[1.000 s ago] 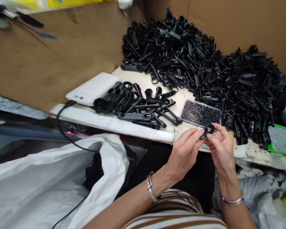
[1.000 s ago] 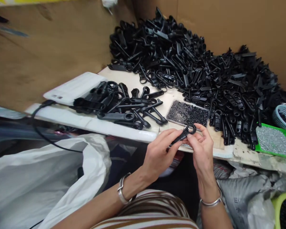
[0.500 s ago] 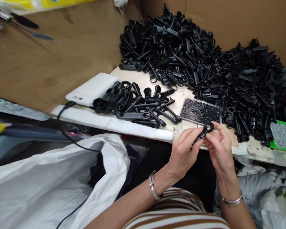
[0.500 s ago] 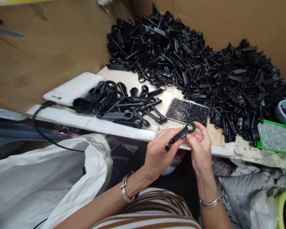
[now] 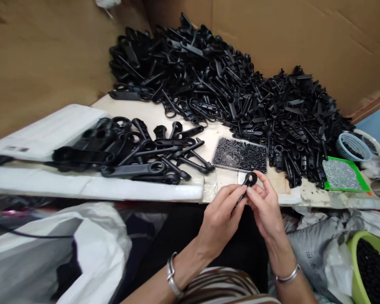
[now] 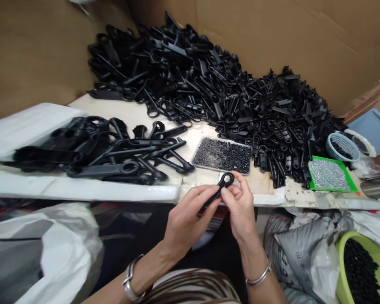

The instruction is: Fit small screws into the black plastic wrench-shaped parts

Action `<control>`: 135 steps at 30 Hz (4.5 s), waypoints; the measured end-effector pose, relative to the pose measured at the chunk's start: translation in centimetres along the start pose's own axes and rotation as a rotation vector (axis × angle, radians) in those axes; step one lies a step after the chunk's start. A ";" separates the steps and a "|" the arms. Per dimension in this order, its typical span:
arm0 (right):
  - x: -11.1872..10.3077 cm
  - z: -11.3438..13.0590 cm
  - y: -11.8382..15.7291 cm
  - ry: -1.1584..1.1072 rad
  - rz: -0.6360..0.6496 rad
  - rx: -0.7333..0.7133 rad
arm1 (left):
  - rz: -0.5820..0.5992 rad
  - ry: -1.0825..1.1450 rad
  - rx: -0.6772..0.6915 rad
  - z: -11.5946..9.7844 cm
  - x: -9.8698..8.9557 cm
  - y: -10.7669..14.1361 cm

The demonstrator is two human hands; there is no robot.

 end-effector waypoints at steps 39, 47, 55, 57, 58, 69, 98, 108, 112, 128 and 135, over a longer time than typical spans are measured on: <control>-3.6 12.8 -0.5 1.524 -0.089 -1.219 | 0.607 -0.524 0.326 11.5 0.3 -7.0; -3.5 11.5 1.0 1.441 -0.058 -1.140 | 0.634 -0.425 0.298 9.5 -1.3 -6.8; -4.0 5.4 -0.6 0.797 0.126 -0.391 | 0.531 -0.380 0.196 3.6 -0.8 -5.2; -3.3 3.6 -0.7 0.570 0.179 -0.241 | 0.527 -0.382 0.187 2.8 -0.2 -4.7; -2.9 2.9 -0.8 0.483 0.194 -0.188 | 0.529 -0.379 0.189 2.5 0.1 -4.5; -2.2 0.5 -1.3 0.070 0.099 0.077 | 0.533 -0.415 0.230 0.8 1.6 -3.4; -3.2 -2.0 -1.1 -0.119 -0.072 0.117 | 0.602 -0.386 0.187 0.5 2.9 -2.1; -2.7 -2.0 -0.9 -0.110 -0.089 0.085 | 0.577 -0.384 0.175 0.6 2.8 -2.0; -2.0 -2.0 -0.7 -0.145 -0.114 0.048 | 0.527 -0.383 0.185 0.4 2.6 -2.0; -0.9 -2.7 -0.6 -0.180 -0.100 0.038 | 0.559 -0.408 0.162 1.2 2.5 -2.0; -5.9 -1.0 0.8 -0.005 -0.188 0.101 | 0.733 -0.459 0.202 2.9 3.0 -2.2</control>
Point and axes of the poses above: each hand's wrist, its own y-axis away from the middle knuckle, its own x-axis out of the palm, z = x × y, the point moved 9 cm from there along -y, towards the middle knuckle, and after that the axes turned 8 degrees about -y, right-handed, at the moved point
